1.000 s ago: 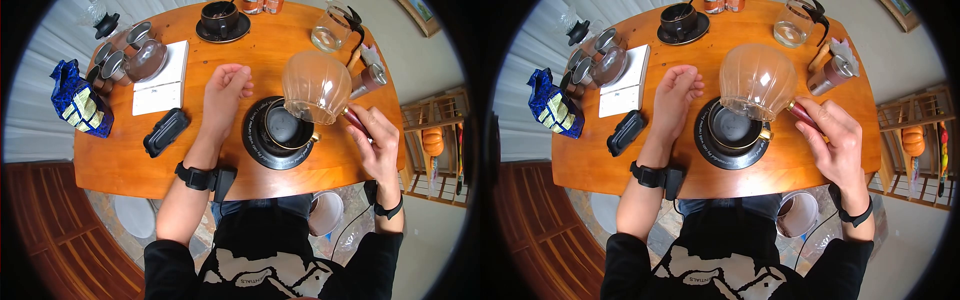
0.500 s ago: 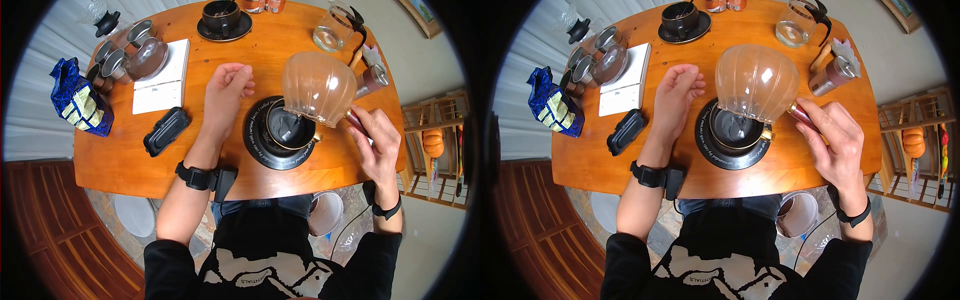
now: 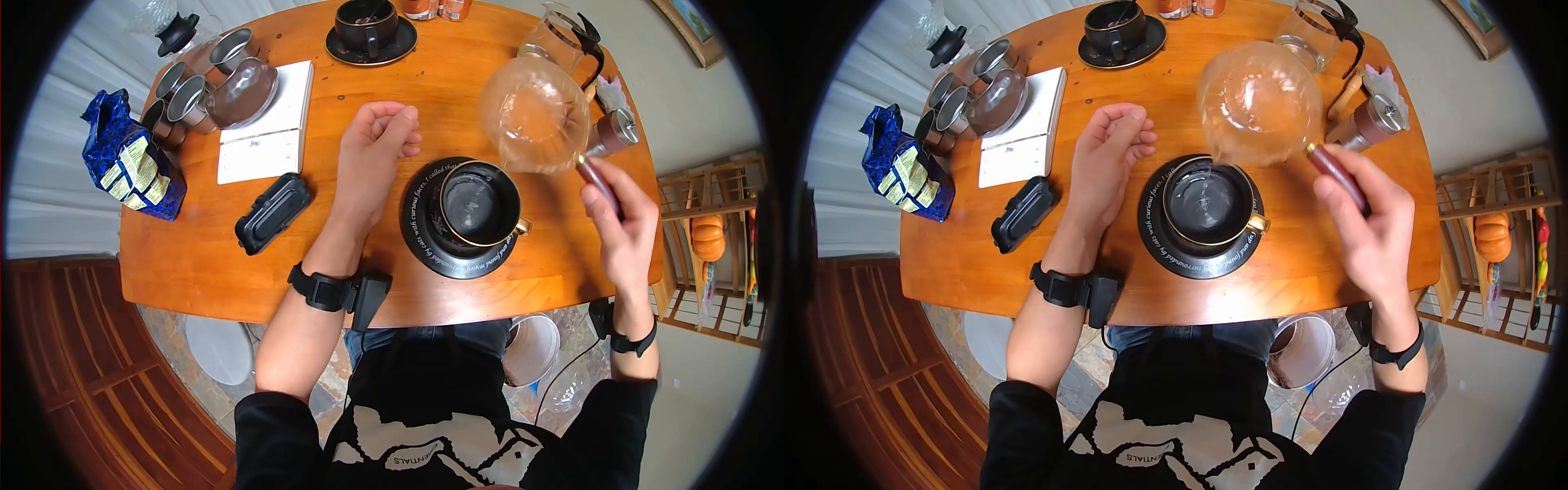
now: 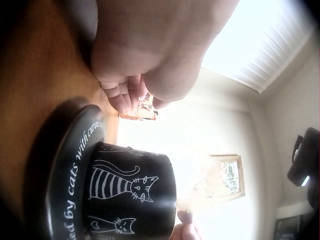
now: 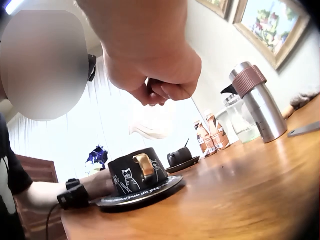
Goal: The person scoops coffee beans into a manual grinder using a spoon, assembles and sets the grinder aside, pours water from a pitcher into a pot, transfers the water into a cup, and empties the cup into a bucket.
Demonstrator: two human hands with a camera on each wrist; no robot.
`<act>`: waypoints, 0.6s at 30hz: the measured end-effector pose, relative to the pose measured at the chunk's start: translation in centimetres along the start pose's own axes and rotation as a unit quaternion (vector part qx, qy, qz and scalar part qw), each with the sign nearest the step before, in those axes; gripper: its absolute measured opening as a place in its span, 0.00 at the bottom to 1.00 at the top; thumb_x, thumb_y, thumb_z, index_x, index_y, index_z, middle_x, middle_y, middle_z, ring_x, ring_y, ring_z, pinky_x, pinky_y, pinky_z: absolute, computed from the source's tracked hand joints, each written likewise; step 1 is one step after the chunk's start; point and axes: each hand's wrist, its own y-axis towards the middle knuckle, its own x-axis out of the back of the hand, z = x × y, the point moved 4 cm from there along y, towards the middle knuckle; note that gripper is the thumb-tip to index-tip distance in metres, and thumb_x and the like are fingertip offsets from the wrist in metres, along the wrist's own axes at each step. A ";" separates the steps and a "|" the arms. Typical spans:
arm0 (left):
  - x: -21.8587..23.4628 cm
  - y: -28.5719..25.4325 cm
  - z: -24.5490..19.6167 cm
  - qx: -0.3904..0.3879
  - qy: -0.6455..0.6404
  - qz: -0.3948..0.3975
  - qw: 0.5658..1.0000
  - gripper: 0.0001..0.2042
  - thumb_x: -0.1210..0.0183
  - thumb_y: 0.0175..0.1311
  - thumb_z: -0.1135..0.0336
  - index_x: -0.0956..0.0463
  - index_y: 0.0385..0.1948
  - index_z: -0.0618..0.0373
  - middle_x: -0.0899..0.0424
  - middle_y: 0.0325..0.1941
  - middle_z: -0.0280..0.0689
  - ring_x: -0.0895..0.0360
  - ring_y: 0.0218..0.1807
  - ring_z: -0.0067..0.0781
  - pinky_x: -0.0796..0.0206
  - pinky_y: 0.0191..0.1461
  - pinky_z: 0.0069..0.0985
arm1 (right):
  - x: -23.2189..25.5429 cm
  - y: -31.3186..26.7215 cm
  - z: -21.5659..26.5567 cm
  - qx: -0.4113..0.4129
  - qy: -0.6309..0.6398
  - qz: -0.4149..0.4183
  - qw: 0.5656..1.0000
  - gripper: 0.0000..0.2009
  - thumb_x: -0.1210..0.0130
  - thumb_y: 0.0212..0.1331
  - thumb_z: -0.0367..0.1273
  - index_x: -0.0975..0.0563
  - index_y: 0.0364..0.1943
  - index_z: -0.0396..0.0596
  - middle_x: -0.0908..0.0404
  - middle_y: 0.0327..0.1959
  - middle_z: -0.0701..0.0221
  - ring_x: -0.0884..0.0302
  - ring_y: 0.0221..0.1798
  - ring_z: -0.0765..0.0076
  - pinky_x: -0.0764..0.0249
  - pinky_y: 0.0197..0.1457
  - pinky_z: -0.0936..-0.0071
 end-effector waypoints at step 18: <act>-0.1 0.2 0.0 -0.002 0.002 -0.002 1.000 0.11 0.41 0.72 0.64 0.26 0.49 0.58 0.20 0.42 0.34 0.22 0.42 0.23 0.28 0.47 0.22 | -7.8 15.2 -7.5 -0.176 0.158 0.048 0.971 0.17 0.44 0.69 0.43 0.27 0.24 0.49 0.35 0.21 0.81 0.44 0.21 0.84 0.48 0.23 0.79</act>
